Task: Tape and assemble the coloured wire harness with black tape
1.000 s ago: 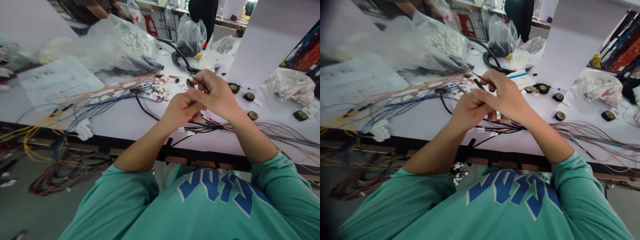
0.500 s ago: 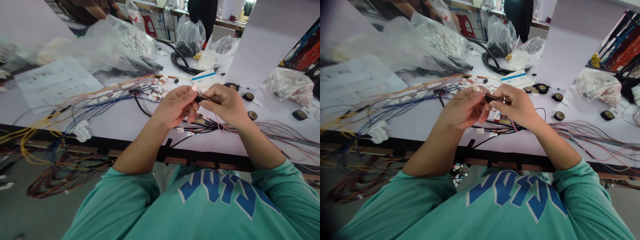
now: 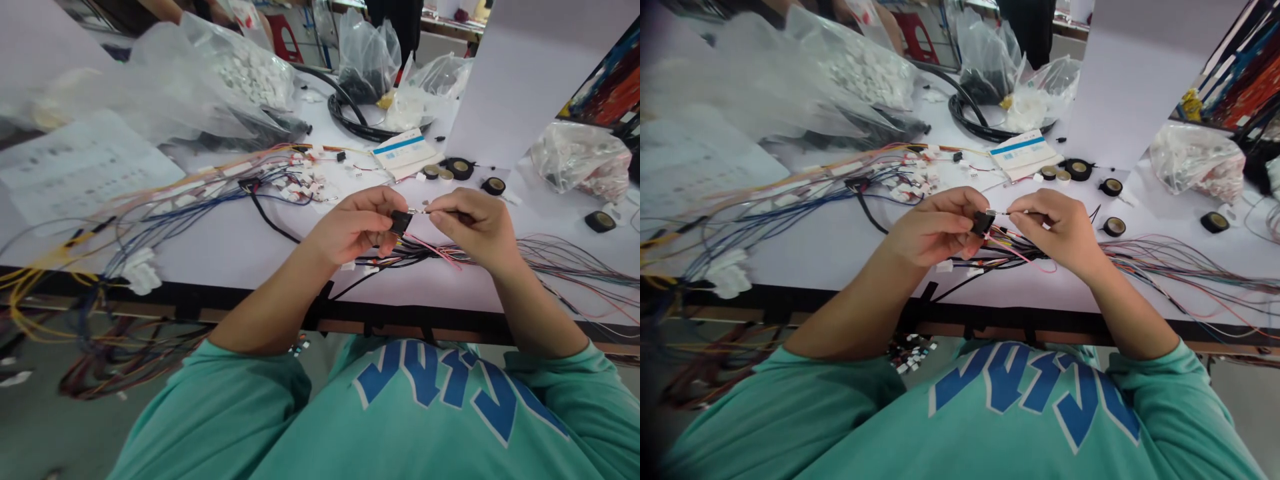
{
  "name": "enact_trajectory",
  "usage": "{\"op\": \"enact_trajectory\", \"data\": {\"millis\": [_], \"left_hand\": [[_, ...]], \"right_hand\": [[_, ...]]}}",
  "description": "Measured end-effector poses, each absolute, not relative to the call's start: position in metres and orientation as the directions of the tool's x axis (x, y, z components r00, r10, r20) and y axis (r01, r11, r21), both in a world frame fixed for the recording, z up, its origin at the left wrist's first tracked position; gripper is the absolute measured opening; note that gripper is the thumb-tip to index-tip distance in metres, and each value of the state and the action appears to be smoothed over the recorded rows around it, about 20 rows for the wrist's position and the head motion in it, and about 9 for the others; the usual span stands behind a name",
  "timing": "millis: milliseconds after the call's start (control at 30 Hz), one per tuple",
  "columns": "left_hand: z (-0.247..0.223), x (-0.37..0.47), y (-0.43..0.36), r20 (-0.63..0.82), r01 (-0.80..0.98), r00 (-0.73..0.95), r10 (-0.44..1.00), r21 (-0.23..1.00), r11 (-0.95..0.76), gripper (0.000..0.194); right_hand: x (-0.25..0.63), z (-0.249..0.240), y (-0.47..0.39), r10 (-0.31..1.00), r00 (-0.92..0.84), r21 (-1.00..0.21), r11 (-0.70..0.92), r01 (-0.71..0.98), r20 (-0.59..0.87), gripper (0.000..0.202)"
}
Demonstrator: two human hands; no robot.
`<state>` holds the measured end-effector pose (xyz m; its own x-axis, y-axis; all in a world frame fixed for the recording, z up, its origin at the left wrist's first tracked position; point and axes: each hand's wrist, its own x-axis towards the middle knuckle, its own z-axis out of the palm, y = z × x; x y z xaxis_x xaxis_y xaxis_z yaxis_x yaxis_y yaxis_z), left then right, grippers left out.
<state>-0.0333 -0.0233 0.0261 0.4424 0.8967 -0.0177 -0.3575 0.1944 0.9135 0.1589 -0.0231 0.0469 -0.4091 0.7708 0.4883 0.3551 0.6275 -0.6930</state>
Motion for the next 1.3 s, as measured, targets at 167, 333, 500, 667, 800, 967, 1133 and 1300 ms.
{"op": "enact_trajectory", "data": {"millis": [167, 333, 500, 667, 800, 967, 1133, 1300], "left_hand": [[0.026, -0.030, -0.024, -0.095, -0.331, 0.382, 0.919, 0.915, 0.232, 0.011], [0.024, -0.027, -0.024, -0.084, -0.338, 0.421, 0.903, 0.910, 0.242, 0.014], [0.022, -0.024, -0.026, -0.044, -0.345, 0.423, 0.905, 0.916, 0.206, 0.018], [0.018, -0.021, -0.027, 0.025, -0.317, 0.346, 0.938, 0.944, 0.092, 0.017], [0.013, -0.019, -0.029, 0.079, -0.265, 0.294, 0.953, 0.964, 0.002, 0.015], [0.008, -0.015, -0.031, 0.132, -0.221, 0.313, 0.941, 0.973, -0.063, 0.015], [0.009, -0.015, -0.031, 0.110, -0.229, 0.318, 0.942, 0.973, -0.036, 0.015], [0.009, -0.015, -0.029, 0.075, -0.220, 0.293, 0.953, 0.975, -0.009, 0.015]], "right_hand": [[0.161, 0.046, -0.031, 0.805, -0.331, -0.669, 0.593, 0.448, 0.492, 0.013], [0.158, 0.042, -0.037, 0.821, -0.307, -0.663, 0.570, 0.485, 0.481, 0.015], [0.155, 0.040, -0.038, 0.811, -0.283, -0.628, 0.578, 0.522, 0.512, 0.016], [0.156, 0.040, -0.036, 0.898, -0.224, -0.753, 0.439, 0.489, 0.378, 0.016], [0.154, 0.038, -0.035, 0.916, -0.217, -0.789, 0.402, 0.465, 0.339, 0.015], [0.149, 0.031, -0.036, 0.913, -0.260, -0.799, 0.402, 0.447, 0.314, 0.016], [0.153, 0.033, -0.030, 0.902, -0.348, -0.830, 0.389, 0.399, 0.256, 0.014], [0.154, 0.033, -0.028, 0.902, -0.338, -0.818, 0.399, 0.414, 0.269, 0.013]]}}
